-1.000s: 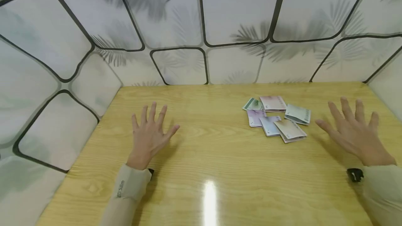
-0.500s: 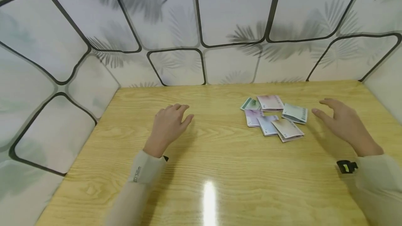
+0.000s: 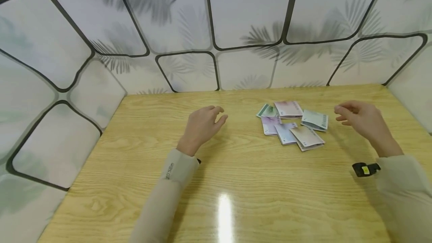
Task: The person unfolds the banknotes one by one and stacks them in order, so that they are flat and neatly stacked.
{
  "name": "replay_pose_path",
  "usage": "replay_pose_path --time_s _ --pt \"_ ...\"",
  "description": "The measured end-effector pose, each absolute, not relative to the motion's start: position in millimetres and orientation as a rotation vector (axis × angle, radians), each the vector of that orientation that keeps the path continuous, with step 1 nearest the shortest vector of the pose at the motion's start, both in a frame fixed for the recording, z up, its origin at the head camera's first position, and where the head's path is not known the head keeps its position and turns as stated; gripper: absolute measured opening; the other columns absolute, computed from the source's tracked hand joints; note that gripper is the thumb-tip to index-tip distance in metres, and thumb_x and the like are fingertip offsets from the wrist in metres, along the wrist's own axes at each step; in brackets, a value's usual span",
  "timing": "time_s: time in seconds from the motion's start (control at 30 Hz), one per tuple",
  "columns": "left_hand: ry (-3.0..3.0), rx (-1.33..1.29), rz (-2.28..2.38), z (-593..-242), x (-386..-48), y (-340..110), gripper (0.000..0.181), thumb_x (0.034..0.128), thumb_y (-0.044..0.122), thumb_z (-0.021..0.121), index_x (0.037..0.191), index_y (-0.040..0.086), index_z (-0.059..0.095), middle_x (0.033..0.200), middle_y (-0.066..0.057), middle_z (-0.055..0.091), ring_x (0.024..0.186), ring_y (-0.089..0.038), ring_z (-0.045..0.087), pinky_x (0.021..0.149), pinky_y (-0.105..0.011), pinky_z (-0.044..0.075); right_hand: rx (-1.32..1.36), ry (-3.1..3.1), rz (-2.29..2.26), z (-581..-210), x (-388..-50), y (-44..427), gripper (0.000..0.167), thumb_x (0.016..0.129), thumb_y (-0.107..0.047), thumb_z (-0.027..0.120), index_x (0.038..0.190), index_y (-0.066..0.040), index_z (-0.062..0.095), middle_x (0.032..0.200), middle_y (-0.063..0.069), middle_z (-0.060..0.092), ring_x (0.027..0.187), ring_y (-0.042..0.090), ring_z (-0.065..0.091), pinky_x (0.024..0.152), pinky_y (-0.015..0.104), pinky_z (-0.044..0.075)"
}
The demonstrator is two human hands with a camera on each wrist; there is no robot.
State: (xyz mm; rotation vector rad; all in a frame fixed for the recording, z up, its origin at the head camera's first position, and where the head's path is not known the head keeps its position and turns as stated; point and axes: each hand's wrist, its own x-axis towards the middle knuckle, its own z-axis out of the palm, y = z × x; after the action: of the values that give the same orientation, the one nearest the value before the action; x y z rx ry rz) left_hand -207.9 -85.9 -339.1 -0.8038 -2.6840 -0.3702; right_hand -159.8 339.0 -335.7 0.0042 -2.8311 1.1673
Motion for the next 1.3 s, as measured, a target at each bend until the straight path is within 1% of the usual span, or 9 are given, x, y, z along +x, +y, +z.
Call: replay_pose_path --time_s 0.1,0.27,0.43,0.5,0.53,0.8,1.03,1.17,1.3 --pt "-2.726 -0.796 -0.388 -340 -213 -81 0.029 0.1033 0.030 0.061 0.115 0.007 0.075 0.096 -0.009 0.075 0.059 -0.015 0.060 0.049 -0.028 0.049 -0.003 -2.822 1.227 -335 -162 338 0.054 0.109 -0.030 0.048 0.134 0.017 0.050 0.113 0.026 0.068 0.075 -0.011 0.060 0.064 0.013 0.054" --pt "-2.790 -0.801 -0.451 -340 -218 -72 0.031 0.1043 0.032 0.059 0.117 0.009 0.074 0.106 -0.008 0.075 0.074 -0.017 0.069 0.055 -0.027 0.053 -0.034 -2.815 1.315 -334 -166 336 0.058 0.108 -0.034 0.048 0.136 0.017 0.049 0.113 0.016 0.068 0.079 -0.010 0.060 0.068 0.014 0.055" --pt "-2.845 -0.810 -0.498 -339 -223 -62 0.033 0.1043 0.034 0.059 0.120 0.010 0.073 0.111 -0.007 0.075 0.078 -0.018 0.070 0.057 -0.028 0.054 -0.032 -2.776 1.433 -336 -172 336 0.058 0.108 -0.033 0.050 0.137 0.016 0.047 0.097 -0.015 0.064 0.080 -0.007 0.063 0.071 0.016 0.057" --pt "-2.868 -0.815 -0.491 -339 -225 -58 0.033 0.1043 0.035 0.059 0.122 0.011 0.073 0.112 -0.007 0.074 0.080 -0.018 0.070 0.060 -0.029 0.055 -0.032 -2.765 1.473 -337 -174 336 0.059 0.108 -0.034 0.050 0.138 0.016 0.046 0.092 -0.024 0.061 0.081 -0.006 0.063 0.071 0.016 0.057" --pt "-2.876 -0.819 -0.485 -339 -226 -57 0.034 0.1042 0.036 0.059 0.122 0.011 0.073 0.112 -0.006 0.074 0.081 -0.018 0.070 0.061 -0.030 0.056 -0.032 -2.760 1.490 -337 -176 335 0.059 0.107 -0.034 0.050 0.138 0.017 0.046 0.091 -0.025 0.061 0.081 -0.006 0.064 0.072 0.017 0.057" --pt "-2.906 -0.853 -0.490 -340 -234 -43 0.033 0.1050 0.033 0.058 0.123 0.011 0.072 0.112 -0.006 0.074 0.081 -0.018 0.071 0.063 -0.030 0.057 -0.013 -2.752 1.561 -340 -183 333 0.059 0.107 -0.034 0.051 0.138 0.016 0.045 0.092 -0.022 0.063 0.082 -0.002 0.066 0.073 0.020 0.058" --pt "-2.933 -0.848 -0.553 -340 -241 -27 0.029 0.1069 0.029 0.054 0.123 0.012 0.072 0.112 -0.003 0.074 0.093 -0.016 0.068 0.072 -0.031 0.057 0.008 -2.767 1.581 -340 -190 329 0.058 0.108 -0.033 0.049 0.138 0.016 0.045 0.097 -0.016 0.064 0.083 -0.001 0.066 0.075 0.023 0.059" --pt "-2.952 -0.854 -0.572 -339 -244 -18 0.030 0.1069 0.029 0.055 0.124 0.012 0.072 0.112 -0.003 0.074 0.094 -0.016 0.068 0.075 -0.032 0.057 0.005 -2.793 1.592 -339 -193 327 0.058 0.109 -0.033 0.048 0.139 0.015 0.044 0.100 -0.016 0.062 0.084 -0.001 0.066 0.077 0.024 0.059" --pt "-2.970 -0.869 -0.566 -340 -247 -10 0.030 0.1068 0.029 0.055 0.125 0.012 0.072 0.112 -0.003 0.073 0.094 -0.016 0.068 0.074 -0.031 0.056 -0.006 -2.828 1.596 -338 -196 325 0.060 0.108 -0.036 0.047 0.141 0.015 0.043 0.108 -0.007 0.063 0.085 -0.001 0.066 0.078 0.025 0.059"
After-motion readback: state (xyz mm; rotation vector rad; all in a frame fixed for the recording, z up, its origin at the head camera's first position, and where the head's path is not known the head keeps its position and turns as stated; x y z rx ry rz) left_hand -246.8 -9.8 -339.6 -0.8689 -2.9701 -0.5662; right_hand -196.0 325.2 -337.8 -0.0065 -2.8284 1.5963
